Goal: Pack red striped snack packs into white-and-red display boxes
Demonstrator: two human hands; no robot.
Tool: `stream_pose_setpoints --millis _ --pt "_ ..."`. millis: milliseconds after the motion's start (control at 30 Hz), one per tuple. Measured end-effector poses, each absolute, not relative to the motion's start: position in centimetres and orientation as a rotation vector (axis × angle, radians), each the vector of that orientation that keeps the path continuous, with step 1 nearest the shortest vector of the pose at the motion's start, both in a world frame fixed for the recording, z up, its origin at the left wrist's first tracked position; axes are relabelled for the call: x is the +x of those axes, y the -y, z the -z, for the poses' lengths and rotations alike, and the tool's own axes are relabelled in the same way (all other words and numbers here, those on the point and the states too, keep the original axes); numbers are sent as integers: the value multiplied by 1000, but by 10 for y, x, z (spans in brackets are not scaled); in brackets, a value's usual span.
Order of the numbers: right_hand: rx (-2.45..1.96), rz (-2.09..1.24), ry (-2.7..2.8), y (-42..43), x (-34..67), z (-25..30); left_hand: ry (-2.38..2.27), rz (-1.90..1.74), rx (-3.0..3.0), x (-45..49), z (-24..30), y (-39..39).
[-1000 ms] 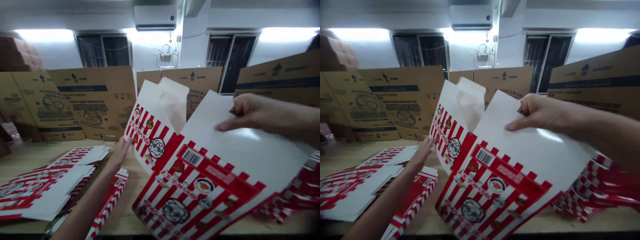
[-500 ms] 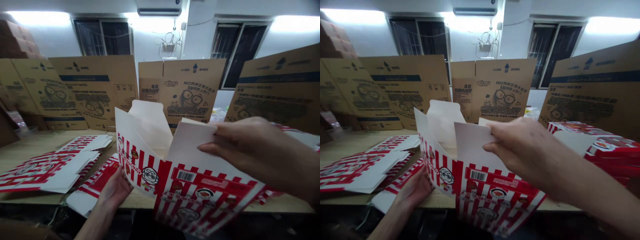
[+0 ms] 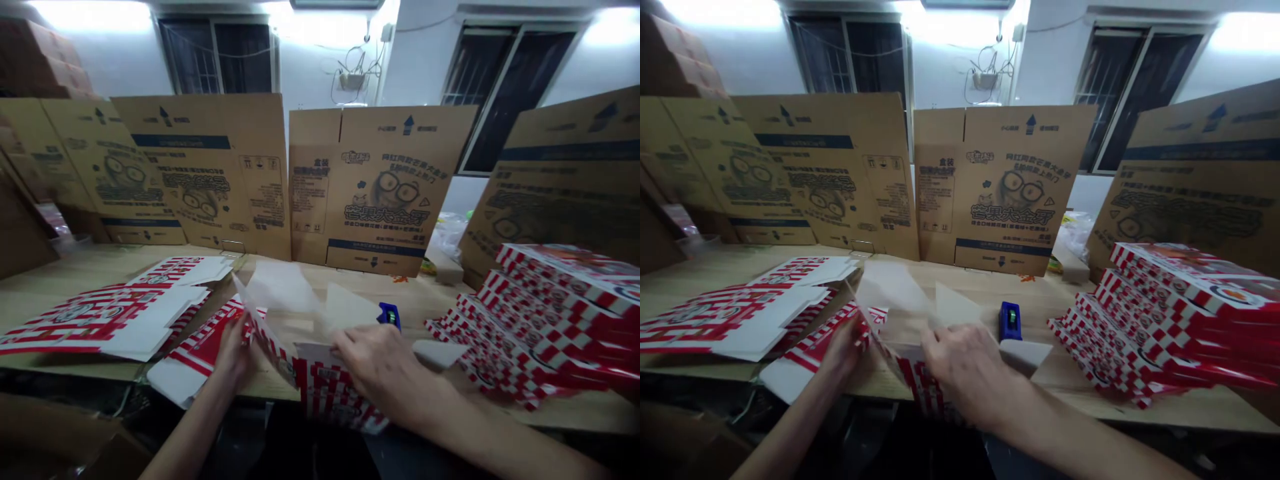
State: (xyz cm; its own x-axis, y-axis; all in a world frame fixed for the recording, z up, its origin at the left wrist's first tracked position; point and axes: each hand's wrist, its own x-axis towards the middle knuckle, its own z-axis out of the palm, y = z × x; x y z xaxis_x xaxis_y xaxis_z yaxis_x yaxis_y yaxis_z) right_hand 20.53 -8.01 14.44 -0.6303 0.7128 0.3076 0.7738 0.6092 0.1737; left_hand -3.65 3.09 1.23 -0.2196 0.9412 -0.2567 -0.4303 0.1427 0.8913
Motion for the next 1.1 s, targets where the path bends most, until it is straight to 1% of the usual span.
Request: stream_pose_setpoints --millis 67,100,133,200,267,400,500,567,633,767,833,933,1033,1100 --pt "-1241 386 2630 78 204 -132 -1157 -1633 817 -52 -31 -36" --pt "-1233 361 2636 78 204 -130 -1176 -1701 987 -60 -43 -39" --pt "-1219 341 2642 77 203 -130 -1224 -1693 1183 -67 -55 -44" --pt "-1157 331 2649 77 201 -135 -1338 -1488 1514 -81 -77 -56" --pt "-1086 361 2640 76 195 -141 -1377 -1273 1684 -90 -94 -71" --pt "-884 417 2680 81 181 -144 -1268 -964 1872 -87 -116 -97" --pt "-712 338 2727 84 169 -133 -1138 -733 1883 -66 -119 -106" --pt "-690 221 2744 83 162 -122 -1063 -685 1846 -45 -115 -108" --pt "-731 65 2762 75 155 -111 -1006 -736 1822 -22 -108 -109" --pt "-1037 -305 2662 45 144 -89 -971 -916 1826 18 -92 -111" --pt "-1197 -522 2559 27 146 -74 -969 -950 1801 31 -84 -115" --pt "-1324 -794 2410 7 158 -50 -988 -957 1653 37 -74 -123" --pt "-1371 -933 2287 -4 175 -31 -1018 -951 1531 28 -74 -133" --pt "-1427 -996 2211 -9 183 -25 -1008 -1036 1416 14 -76 -134"
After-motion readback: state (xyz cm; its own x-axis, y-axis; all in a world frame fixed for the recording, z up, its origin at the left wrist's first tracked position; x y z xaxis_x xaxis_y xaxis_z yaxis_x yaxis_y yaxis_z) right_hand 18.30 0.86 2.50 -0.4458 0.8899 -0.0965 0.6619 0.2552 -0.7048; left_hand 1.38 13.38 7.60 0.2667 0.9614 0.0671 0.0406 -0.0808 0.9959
